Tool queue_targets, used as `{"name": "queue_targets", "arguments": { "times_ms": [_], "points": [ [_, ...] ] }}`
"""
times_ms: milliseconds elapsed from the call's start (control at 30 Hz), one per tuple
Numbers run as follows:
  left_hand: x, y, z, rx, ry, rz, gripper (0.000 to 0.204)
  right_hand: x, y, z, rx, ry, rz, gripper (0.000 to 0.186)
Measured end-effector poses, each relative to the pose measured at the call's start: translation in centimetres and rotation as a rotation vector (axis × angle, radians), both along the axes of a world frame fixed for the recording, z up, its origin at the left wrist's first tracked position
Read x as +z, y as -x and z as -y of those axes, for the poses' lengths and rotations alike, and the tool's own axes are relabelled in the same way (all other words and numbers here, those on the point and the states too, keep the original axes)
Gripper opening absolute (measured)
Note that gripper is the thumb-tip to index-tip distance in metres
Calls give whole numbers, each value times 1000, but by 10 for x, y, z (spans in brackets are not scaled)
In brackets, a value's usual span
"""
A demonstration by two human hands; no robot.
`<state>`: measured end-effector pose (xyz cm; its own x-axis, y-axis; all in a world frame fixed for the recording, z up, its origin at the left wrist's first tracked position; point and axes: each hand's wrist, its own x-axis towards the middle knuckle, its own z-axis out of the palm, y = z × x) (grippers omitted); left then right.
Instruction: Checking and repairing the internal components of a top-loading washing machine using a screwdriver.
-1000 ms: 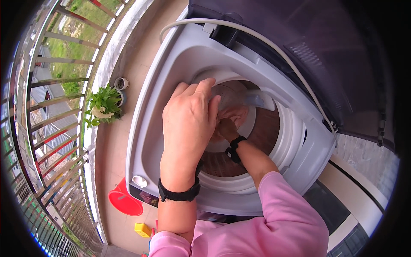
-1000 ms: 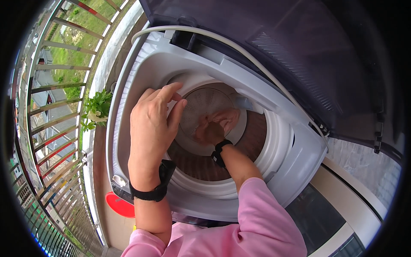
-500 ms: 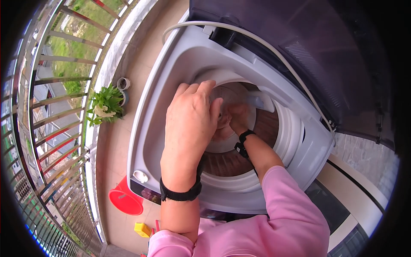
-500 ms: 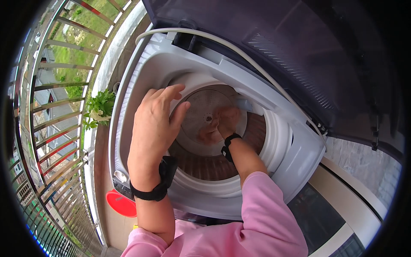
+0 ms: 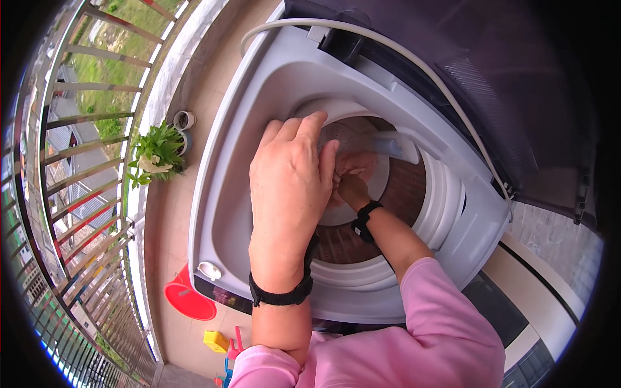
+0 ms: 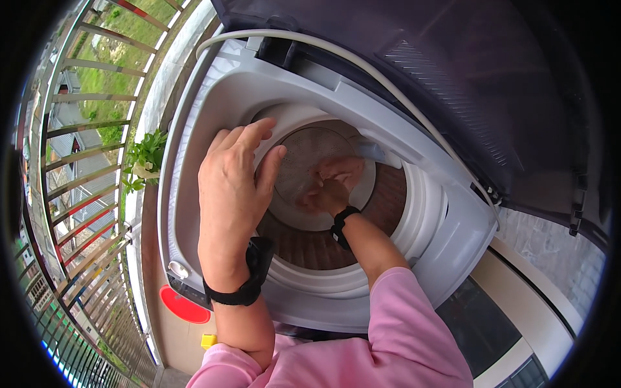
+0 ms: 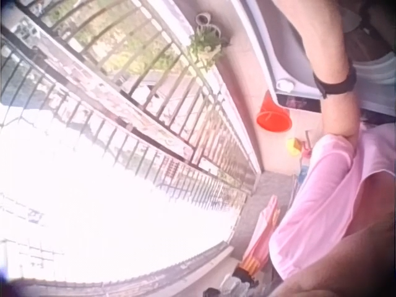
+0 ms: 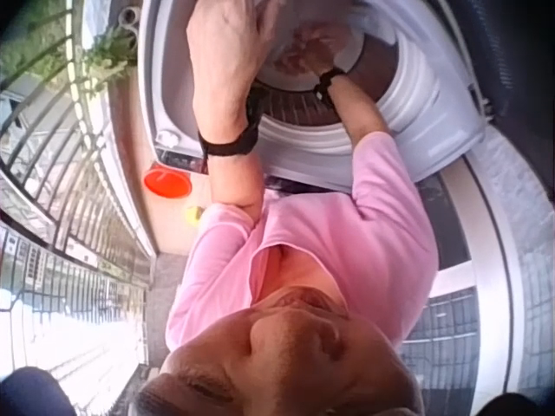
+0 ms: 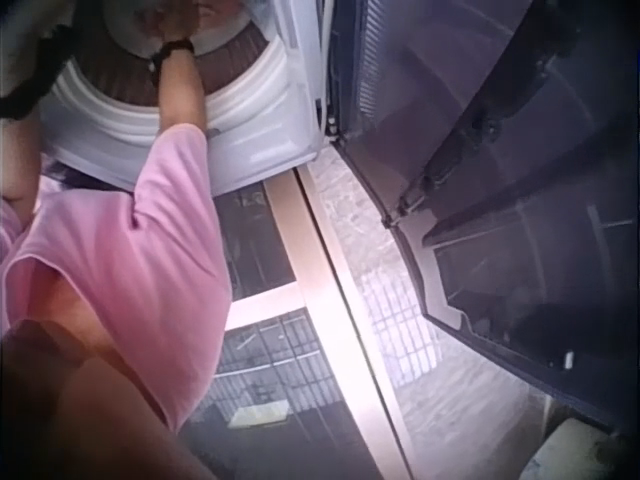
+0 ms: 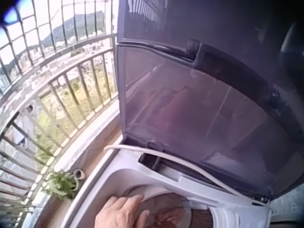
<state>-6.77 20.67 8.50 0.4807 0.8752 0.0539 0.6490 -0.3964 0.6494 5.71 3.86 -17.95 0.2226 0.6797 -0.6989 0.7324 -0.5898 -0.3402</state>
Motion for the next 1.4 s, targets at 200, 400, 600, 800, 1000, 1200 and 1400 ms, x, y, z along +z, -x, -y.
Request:
{"name": "queue_targets", "arguments": {
  "times_ms": [200, 400, 600, 800, 1000, 1200, 1400],
  "points": [
    [0, -3, 0, -25, 3, 15, 26, -76, 10, 27, -10, -1, 139, 26],
    [-1, -1, -1, -18, 7, 31, 24, -114, -36, 43, -69, -45, -242, 28],
    [-11, 0, -6, 49, -60, 15, 20, -33, 7, -35, 423, 249, 114, 46],
    [-15, -1, -5, 88, -79, 61, 15, -91, 4, -4, 511, -120, 149, 32],
    [-15, -6, -5, 84, -86, 108, 14, -153, -53, -3, 396, 158, -107, 26],
    [-17, 1, -7, 135, -72, 105, 14, -112, -43, 9, 236, 159, -47, 26],
    [-17, -6, -8, 121, -93, 126, 12, -113, 9, 24, 137, -59, 212, 27]
  ]
}}
